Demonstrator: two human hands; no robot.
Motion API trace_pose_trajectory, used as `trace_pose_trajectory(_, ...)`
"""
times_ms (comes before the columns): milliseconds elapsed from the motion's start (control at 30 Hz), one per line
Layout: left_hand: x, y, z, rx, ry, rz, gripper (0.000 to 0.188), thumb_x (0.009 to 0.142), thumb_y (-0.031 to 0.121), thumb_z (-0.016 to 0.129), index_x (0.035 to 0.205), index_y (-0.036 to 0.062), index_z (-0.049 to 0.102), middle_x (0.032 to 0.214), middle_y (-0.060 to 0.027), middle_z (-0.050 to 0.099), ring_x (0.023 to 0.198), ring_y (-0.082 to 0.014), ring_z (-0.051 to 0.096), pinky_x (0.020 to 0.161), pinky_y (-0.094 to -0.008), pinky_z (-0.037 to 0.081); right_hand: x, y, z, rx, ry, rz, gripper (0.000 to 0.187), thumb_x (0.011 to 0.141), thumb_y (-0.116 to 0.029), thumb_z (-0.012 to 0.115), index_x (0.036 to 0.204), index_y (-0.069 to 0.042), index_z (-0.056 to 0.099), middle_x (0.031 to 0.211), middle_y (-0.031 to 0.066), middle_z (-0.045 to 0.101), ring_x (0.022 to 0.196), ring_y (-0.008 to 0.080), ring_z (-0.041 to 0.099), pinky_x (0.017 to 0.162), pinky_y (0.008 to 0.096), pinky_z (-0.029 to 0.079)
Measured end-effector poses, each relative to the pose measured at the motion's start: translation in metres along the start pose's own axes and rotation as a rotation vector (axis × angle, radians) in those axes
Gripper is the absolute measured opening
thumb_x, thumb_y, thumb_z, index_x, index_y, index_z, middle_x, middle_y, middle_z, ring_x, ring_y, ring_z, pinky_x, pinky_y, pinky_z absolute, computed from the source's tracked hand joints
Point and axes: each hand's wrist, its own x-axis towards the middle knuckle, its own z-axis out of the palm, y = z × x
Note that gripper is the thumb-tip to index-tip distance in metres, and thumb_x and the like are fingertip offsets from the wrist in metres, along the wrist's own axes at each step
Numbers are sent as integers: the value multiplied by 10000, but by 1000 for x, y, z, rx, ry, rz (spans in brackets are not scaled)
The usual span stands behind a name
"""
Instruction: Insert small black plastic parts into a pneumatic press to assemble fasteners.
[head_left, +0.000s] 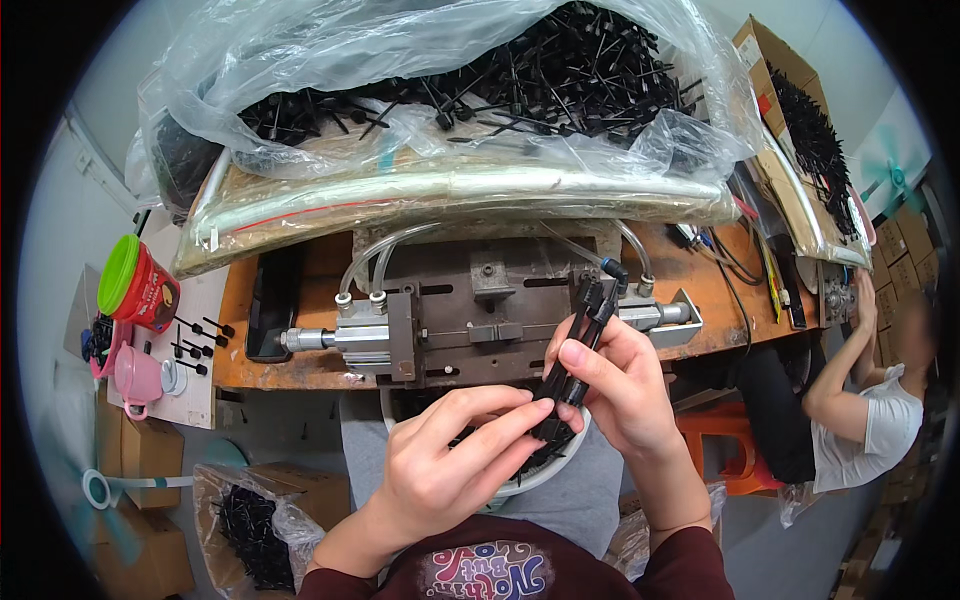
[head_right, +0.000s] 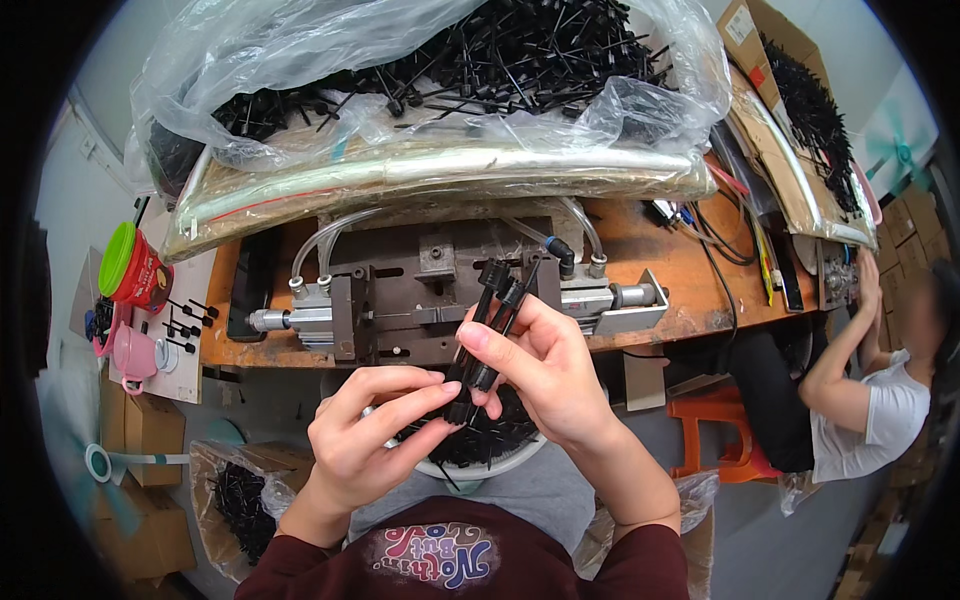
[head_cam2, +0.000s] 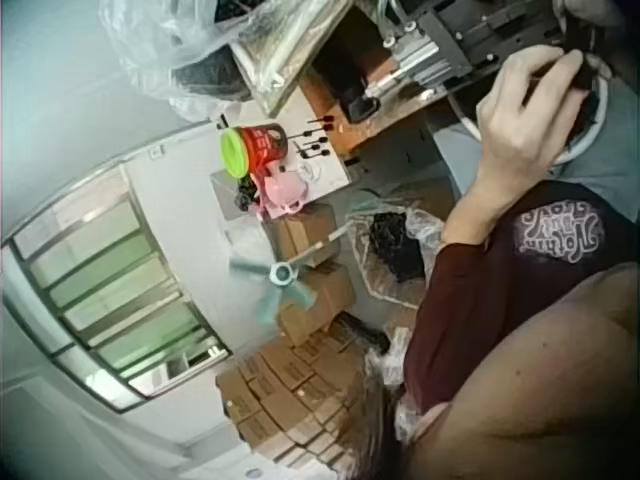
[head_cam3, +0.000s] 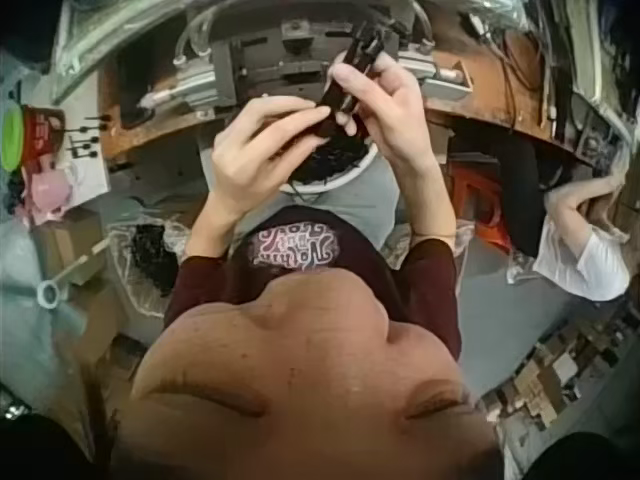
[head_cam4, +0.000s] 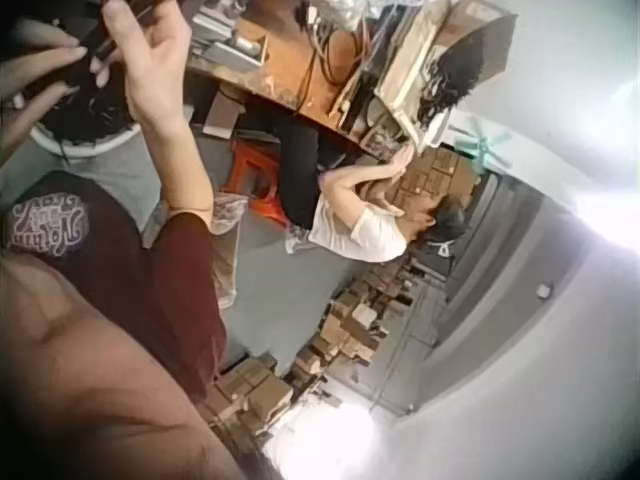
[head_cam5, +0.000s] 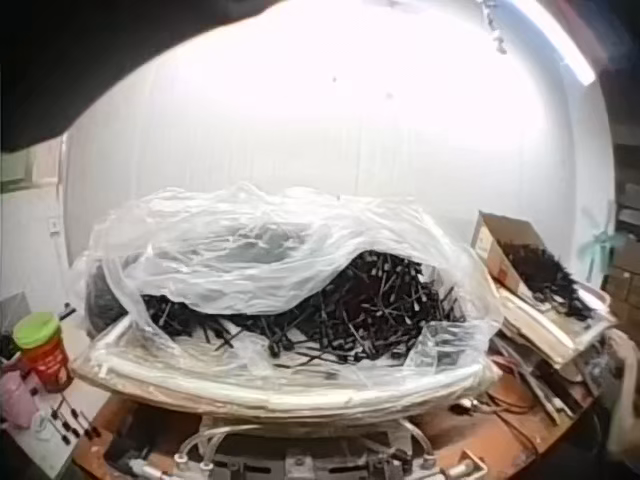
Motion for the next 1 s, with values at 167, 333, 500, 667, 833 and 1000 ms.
trace_pose_trajectory(167,0,1,-2,-21,-38,13,380,633,-7,823,996,89,760,977,-62,676,806,-169,664,647,-273,560,-2,-1,3,-16,29,1,229,934,-158,674,1066,7,587,836,63,644,596,109,622,459,223,499)
trace_pose_trajectory(333,-4,2,-4,-243,-87,-62,294,635,-41,797,916,30,747,913,-100,724,818,-198,705,699,-284,573,1,-5,-1,-18,133,-109,175,939,-135,656,1045,-12,590,821,59,631,567,108,605,434,215,458)
trace_pose_trajectory(500,-15,-5,-11,-302,-120,-226,281,656,-42,781,927,21,736,903,-93,714,816,-194,696,703,-278,559,4,-3,-14,-140,399,-450,151,954,-115,629,1042,-8,570,864,96,642,599,133,612,461,231,473)
trace_pose_trajectory(667,-20,-26,9,122,-119,-150,289,725,-19,759,1006,26,709,1046,-104,675,865,-225,682,734,-321,563,-8,11,-6,-309,371,-565,139,932,-6,617,1063,36,594,974,137,658,709,142,645,564,251,548)
trace_pose_trajectory(833,-19,-37,20,300,-174,-25,251,734,19,745,979,-1,691,1238,-153,647,884,-258,689,789,-351,562,-16,23,-7,-471,353,-708,153,908,45,625,1060,54,604,1036,170,642,799,173,668,624,244,571)
trace_pose_trajectory(1000,-9,-34,21,430,-235,-15,231,730,34,742,951,-4,686,1246,-160,647,805,-253,690,747,-338,559,-23,31,-13,-698,378,-769,164,849,43,690,1005,47,639,995,183,685,834,227,679,713,294,549)
